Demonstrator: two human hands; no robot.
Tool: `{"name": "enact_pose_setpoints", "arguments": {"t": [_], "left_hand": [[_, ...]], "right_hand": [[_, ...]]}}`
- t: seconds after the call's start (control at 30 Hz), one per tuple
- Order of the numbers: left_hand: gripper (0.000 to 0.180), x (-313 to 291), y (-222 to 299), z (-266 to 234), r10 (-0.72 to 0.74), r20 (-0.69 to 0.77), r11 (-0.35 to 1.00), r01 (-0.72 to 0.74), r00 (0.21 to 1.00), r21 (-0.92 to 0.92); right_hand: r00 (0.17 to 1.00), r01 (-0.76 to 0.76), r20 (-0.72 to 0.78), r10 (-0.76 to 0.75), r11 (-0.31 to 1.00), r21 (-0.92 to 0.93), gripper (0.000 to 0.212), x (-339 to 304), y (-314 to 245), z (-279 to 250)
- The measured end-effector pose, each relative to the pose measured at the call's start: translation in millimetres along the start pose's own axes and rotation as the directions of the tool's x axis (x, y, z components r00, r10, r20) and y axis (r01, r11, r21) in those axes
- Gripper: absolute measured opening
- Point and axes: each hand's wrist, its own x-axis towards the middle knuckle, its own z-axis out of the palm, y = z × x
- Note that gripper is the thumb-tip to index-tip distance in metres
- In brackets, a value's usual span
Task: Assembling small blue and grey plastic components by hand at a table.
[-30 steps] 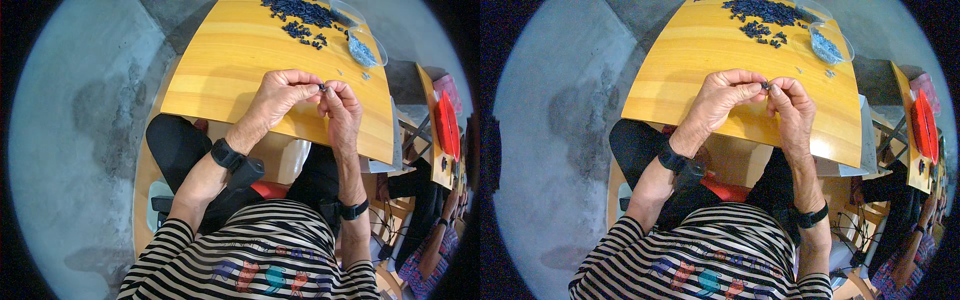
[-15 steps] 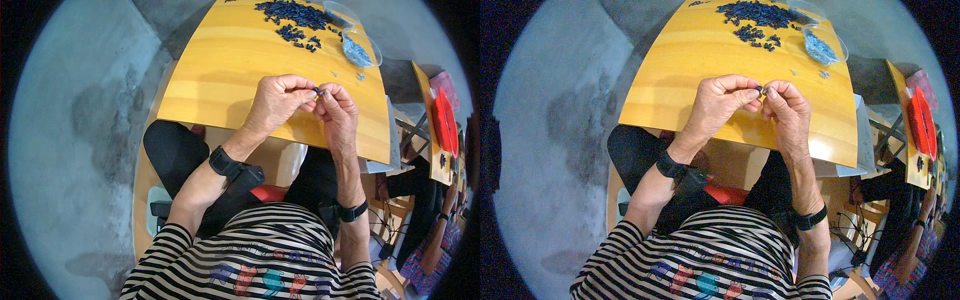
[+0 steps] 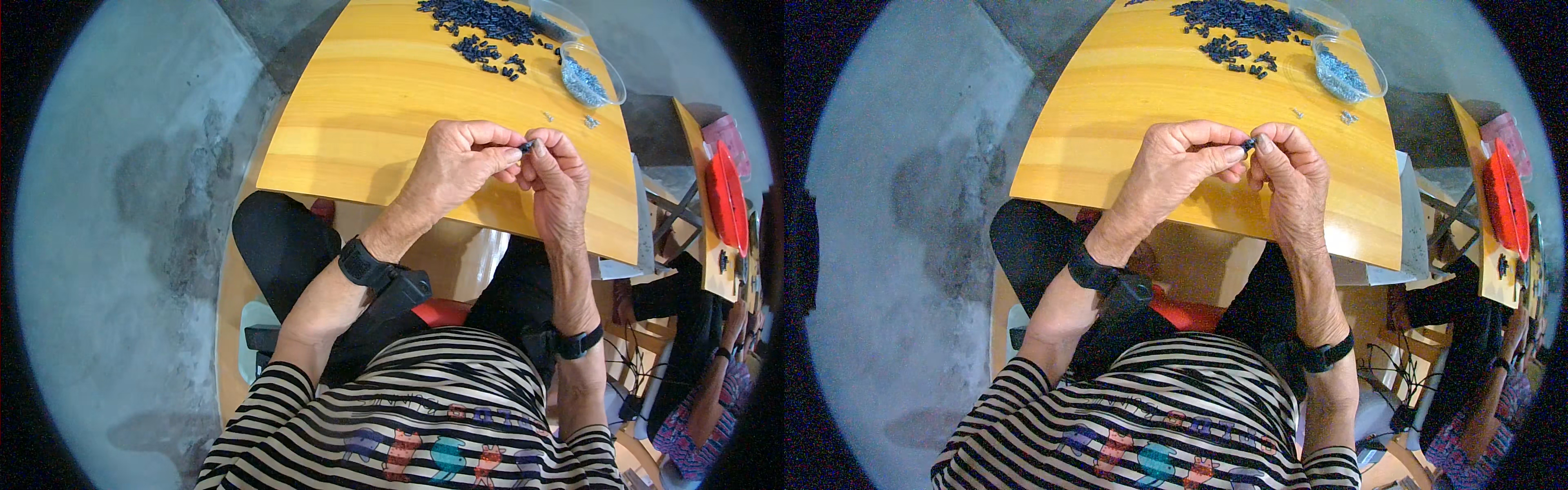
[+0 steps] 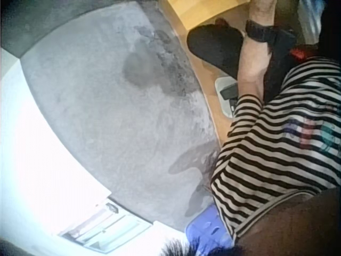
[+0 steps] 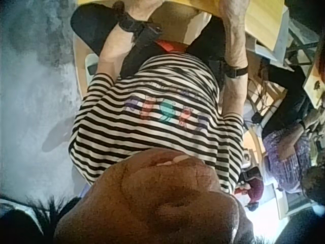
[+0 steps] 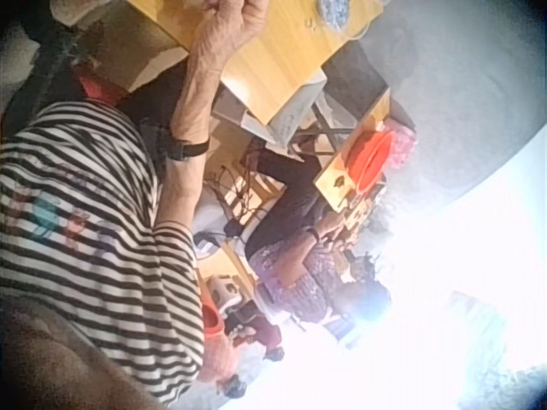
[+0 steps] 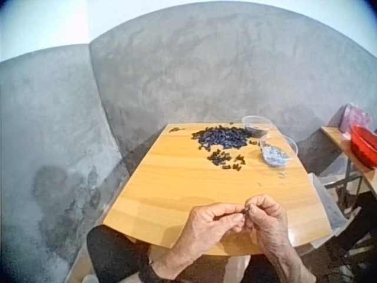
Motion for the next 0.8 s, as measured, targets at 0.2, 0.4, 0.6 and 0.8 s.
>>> {"name": "enact_pose_setpoints", "arguments": {"t": [0.2, 0.4, 0.6, 0.8], "left_hand": [[0.02, -1.8, 1.1, -0.3, -0.01, 0.015, 1.0, 0.011, 1.0, -0.027], [0.021, -0.7, -1.5, -2.4, -0.017, 0.023, 1.0, 0.017, 1.0, -0.024], [0.021, -1.5, -0.8, -4.3, -0.02, 0.002, 1.0, 0.02, 1.0, -0.008], [0.019, -2.1, 3.1, -3.6, -0.027, -0.005, 0.999, 0.027, 1.0, 0.018]], "right_hand": [[0.998, 0.059, 0.045, -0.054, 0.991, -0.124, 0.01, 0.9, -4.3, -2.0], [0.995, 0.086, 0.063, -0.074, 0.973, -0.212, 0.009, 1.9, -6.2, -4.3], [0.977, 0.205, 0.138, -0.162, 0.893, -0.402, 0.008, 4.2, -13.3, -3.1], [0.98, 0.185, 0.135, -0.146, 0.915, -0.358, 0.007, 5.4, -15.7, -6.5]]}}
